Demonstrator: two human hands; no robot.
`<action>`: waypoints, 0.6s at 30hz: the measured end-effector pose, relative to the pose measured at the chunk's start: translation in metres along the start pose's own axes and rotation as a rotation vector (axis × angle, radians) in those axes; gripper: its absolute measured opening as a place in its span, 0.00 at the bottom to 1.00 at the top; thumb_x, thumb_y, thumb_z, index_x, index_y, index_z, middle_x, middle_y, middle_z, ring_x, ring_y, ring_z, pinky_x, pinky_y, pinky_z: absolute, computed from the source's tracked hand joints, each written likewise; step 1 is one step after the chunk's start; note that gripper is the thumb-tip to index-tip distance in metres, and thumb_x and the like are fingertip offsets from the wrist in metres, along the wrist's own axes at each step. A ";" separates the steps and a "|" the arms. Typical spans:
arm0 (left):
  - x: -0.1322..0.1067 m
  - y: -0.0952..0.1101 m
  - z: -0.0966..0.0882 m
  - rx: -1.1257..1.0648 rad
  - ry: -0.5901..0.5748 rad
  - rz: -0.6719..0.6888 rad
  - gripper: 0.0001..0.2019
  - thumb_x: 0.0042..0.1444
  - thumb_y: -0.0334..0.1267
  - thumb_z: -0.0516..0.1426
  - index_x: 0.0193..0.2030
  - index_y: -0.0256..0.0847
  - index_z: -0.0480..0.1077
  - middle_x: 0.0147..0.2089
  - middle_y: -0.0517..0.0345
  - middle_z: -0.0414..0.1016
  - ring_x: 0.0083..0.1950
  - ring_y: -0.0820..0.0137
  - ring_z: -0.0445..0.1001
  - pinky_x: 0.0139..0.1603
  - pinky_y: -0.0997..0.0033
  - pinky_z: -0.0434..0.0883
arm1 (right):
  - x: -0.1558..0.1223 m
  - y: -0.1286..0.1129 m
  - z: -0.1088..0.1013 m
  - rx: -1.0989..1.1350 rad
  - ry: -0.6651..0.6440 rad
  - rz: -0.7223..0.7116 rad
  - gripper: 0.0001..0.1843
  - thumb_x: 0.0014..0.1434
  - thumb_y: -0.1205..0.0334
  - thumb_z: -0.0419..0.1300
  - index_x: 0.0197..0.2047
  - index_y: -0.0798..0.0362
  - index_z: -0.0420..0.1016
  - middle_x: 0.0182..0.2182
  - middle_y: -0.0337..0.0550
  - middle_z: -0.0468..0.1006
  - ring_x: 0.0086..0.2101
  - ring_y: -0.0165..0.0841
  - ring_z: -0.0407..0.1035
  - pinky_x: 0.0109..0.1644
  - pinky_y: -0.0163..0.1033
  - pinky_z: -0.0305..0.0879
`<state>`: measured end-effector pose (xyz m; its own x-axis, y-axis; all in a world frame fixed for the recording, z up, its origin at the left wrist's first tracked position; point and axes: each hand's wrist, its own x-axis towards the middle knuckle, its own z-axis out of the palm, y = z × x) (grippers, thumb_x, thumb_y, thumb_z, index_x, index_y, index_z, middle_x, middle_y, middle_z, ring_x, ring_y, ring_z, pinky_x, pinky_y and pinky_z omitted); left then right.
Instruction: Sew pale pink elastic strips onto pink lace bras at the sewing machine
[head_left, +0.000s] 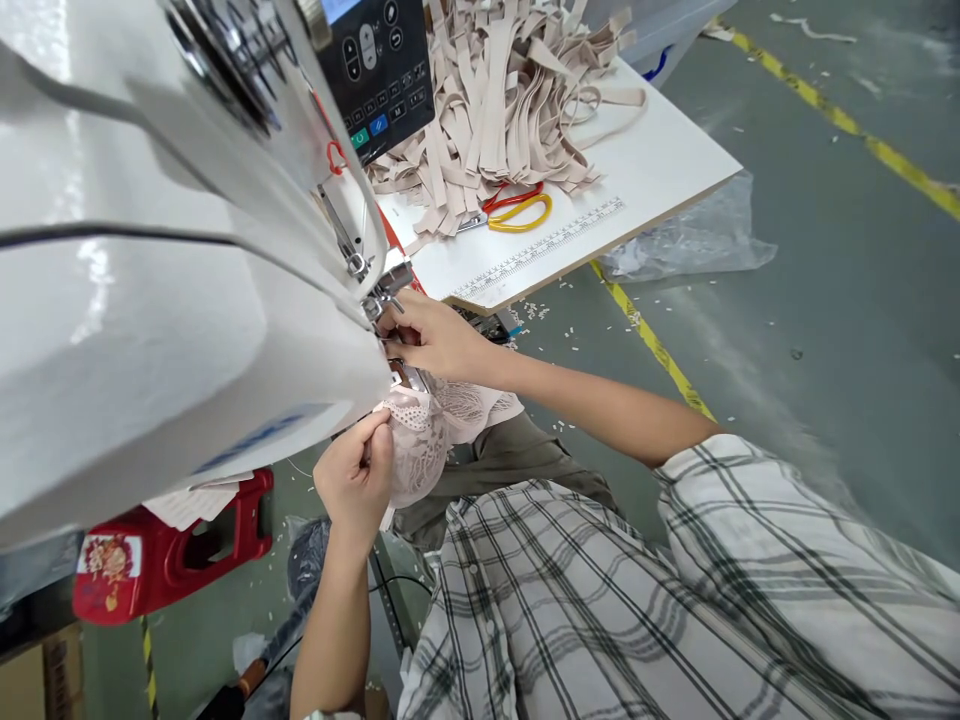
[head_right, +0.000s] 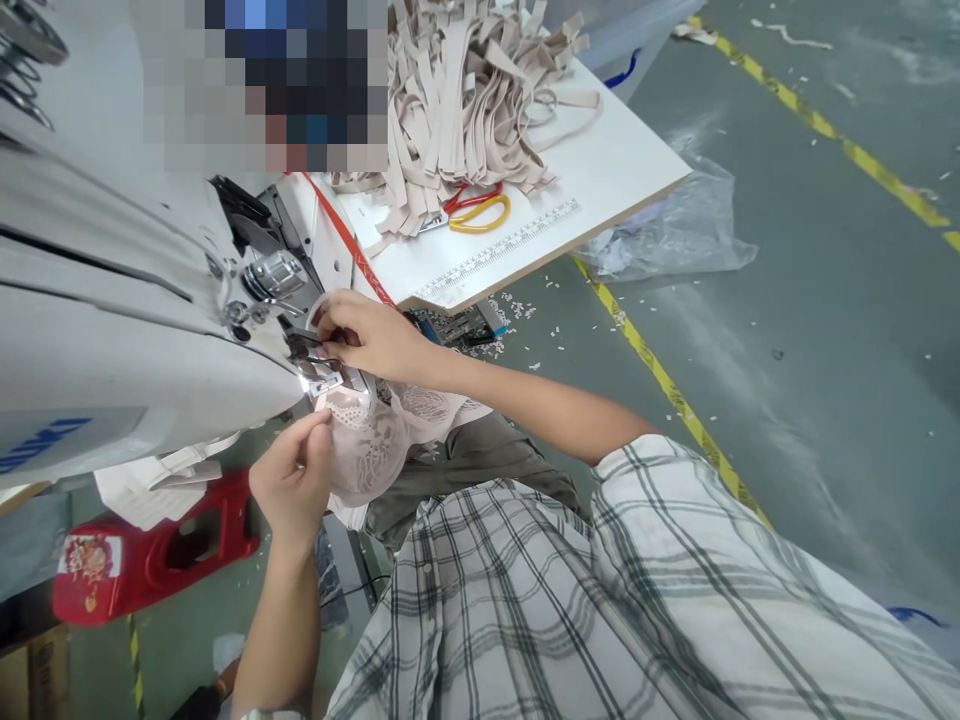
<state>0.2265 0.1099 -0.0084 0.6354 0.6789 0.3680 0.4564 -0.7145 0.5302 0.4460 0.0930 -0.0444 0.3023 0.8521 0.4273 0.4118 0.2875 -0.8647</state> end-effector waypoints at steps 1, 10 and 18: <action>0.000 0.000 0.001 0.002 0.000 0.003 0.10 0.61 0.36 0.58 0.45 0.43 0.81 0.41 0.56 0.84 0.39 0.69 0.81 0.41 0.74 0.75 | 0.000 0.000 0.000 -0.002 -0.003 0.004 0.03 0.59 0.65 0.60 0.35 0.55 0.71 0.41 0.41 0.70 0.29 0.25 0.59 0.35 0.34 0.59; 0.003 0.000 0.005 -0.035 -0.011 0.045 0.09 0.62 0.32 0.58 0.44 0.43 0.80 0.41 0.56 0.84 0.40 0.70 0.81 0.42 0.74 0.73 | -0.003 0.000 -0.002 -0.025 -0.002 0.014 0.03 0.59 0.64 0.60 0.35 0.54 0.69 0.43 0.42 0.69 0.30 0.25 0.59 0.36 0.35 0.60; -0.015 0.020 0.017 0.165 0.182 0.187 0.13 0.59 0.34 0.61 0.50 0.40 0.76 0.49 0.44 0.75 0.52 0.60 0.72 0.55 0.58 0.66 | -0.003 -0.008 -0.007 -0.018 -0.016 0.028 0.02 0.58 0.66 0.58 0.34 0.54 0.69 0.43 0.44 0.70 0.33 0.29 0.62 0.38 0.36 0.61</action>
<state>0.2366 0.0831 -0.0161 0.6026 0.5417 0.5861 0.4464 -0.8375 0.3151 0.4474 0.0850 -0.0375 0.3000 0.8667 0.3986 0.4191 0.2557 -0.8712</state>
